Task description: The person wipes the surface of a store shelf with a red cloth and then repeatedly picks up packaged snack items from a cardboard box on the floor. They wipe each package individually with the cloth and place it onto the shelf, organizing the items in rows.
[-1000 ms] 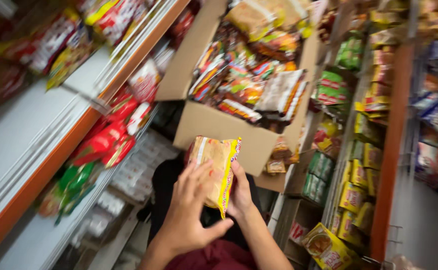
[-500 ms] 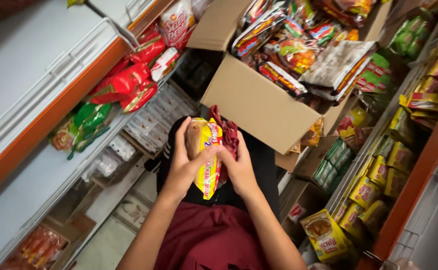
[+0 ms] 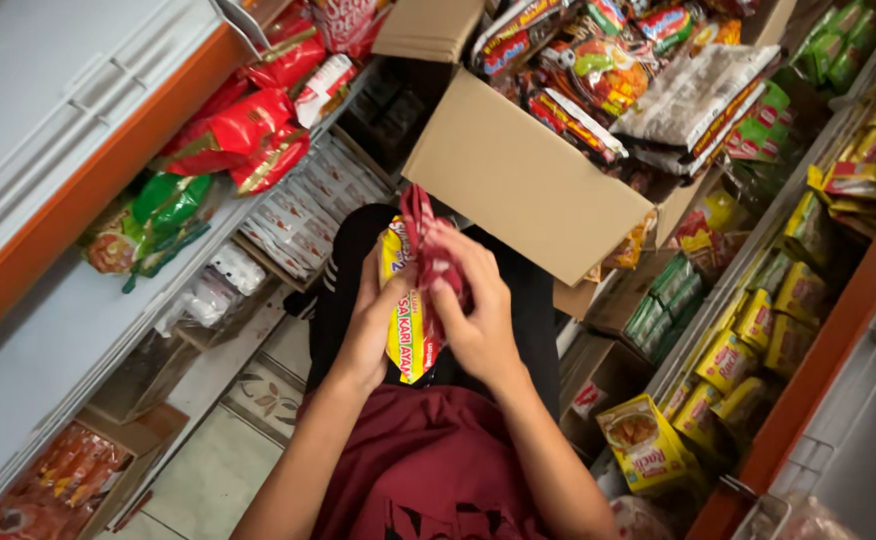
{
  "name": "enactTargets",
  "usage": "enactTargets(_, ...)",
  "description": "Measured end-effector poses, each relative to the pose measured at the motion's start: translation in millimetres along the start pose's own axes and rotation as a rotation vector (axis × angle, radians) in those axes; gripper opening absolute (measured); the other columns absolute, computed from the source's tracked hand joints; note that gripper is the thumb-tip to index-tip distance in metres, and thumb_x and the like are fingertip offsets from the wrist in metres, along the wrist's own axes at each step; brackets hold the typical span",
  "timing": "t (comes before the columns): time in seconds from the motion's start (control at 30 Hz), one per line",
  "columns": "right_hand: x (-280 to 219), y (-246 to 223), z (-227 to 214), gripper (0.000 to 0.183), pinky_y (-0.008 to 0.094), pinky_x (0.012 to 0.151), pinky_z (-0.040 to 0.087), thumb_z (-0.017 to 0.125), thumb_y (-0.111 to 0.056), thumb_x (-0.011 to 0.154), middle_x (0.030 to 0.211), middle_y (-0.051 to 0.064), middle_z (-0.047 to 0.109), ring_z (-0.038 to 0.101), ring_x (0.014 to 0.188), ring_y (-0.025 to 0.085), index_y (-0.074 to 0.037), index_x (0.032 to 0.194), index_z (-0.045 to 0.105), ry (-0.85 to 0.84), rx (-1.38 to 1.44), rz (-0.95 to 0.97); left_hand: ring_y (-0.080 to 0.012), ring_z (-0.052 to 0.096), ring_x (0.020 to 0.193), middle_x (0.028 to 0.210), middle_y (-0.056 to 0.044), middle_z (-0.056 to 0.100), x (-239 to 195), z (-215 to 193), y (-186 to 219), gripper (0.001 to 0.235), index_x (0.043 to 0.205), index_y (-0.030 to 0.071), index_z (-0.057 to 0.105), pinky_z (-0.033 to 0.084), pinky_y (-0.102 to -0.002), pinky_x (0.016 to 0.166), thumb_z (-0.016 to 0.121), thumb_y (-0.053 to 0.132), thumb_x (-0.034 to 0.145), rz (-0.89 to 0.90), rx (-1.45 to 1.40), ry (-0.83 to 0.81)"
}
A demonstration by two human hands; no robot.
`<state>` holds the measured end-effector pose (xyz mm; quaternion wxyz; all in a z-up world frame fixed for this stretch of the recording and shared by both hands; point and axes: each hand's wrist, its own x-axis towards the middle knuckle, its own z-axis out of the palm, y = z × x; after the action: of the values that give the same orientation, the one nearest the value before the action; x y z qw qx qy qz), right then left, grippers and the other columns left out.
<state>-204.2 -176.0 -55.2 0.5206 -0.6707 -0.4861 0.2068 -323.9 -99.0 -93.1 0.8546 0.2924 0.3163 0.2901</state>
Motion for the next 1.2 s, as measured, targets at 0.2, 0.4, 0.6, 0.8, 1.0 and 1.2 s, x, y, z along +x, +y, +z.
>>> enactTargets(0.2,7.0,4.7,-7.2,0.042,0.037,0.114,0.045,0.061,-0.008,0.097,0.140,0.016,0.063,0.061,0.131,0.029,-0.003,0.139,0.058,-0.018,0.046,0.083,-0.0176,0.056,0.130,0.143,-0.009,0.054,-5.7,3.2,-1.2,0.061,0.154,0.007,0.035,0.047,-0.035,0.108,0.060,0.019,0.099,-0.007,0.027,-0.021)
enactTargets(0.4,-0.9,13.8,-9.2,0.041,0.032,0.102,0.050,0.060,-0.012,0.100,0.130,0.013,0.065,0.065,0.115,0.020,-0.003,0.140,0.058,-0.022,0.135,0.202,-0.0166,0.055,0.131,0.144,-0.008,0.054,-8.0,5.1,5.3,0.063,0.155,0.009,0.036,0.046,-0.034,0.108,0.061,0.017,0.097,-0.043,0.050,-0.023)
enactTargets(0.6,-11.9,37.7,-2.8,0.036,0.027,0.090,0.053,0.057,-0.018,0.105,0.111,0.009,0.069,0.062,0.098,0.011,-0.003,0.138,0.059,-0.049,0.213,0.398,-0.0176,0.055,0.129,0.145,-0.010,0.053,-13.1,3.4,16.7,0.064,0.156,0.007,0.037,0.046,-0.035,0.108,0.062,0.016,0.098,0.003,0.025,-0.044)
enactTargets(0.8,-22.5,53.8,7.7,0.039,0.026,0.099,0.048,0.052,-0.019,0.107,0.124,0.002,0.064,0.058,0.112,0.010,-0.003,0.142,0.052,-0.031,0.612,0.458,-0.0154,0.046,0.142,0.155,-0.007,0.046,-9.3,-0.3,19.4,0.072,0.158,0.005,0.031,0.038,-0.033,0.116,0.065,0.016,0.095,0.070,0.128,-0.026)
enactTargets(1.0,-13.1,28.5,-13.7,0.038,0.030,0.099,0.050,0.059,-0.012,0.102,0.121,0.008,0.067,0.061,0.109,0.014,0.000,0.138,0.058,0.032,0.401,0.384,-0.0186,0.049,0.137,0.151,-0.011,0.050,-8.6,-2.9,8.1,0.075,0.158,0.004,0.032,0.039,-0.034,0.113,0.067,0.016,0.093,-0.002,0.213,-0.070)
enactTargets(1.2,-11.5,-13.4,-34.0,0.054,0.040,0.117,0.046,0.072,-0.009,0.083,0.140,0.016,0.065,0.061,0.134,0.029,-0.002,0.136,0.062,0.016,-0.007,-0.031,-0.0203,0.058,0.125,0.144,-0.012,0.055,-5.0,-6.3,0.2,0.062,0.155,0.005,0.036,0.048,-0.036,0.104,0.057,0.016,0.098,-0.039,0.004,-0.184)
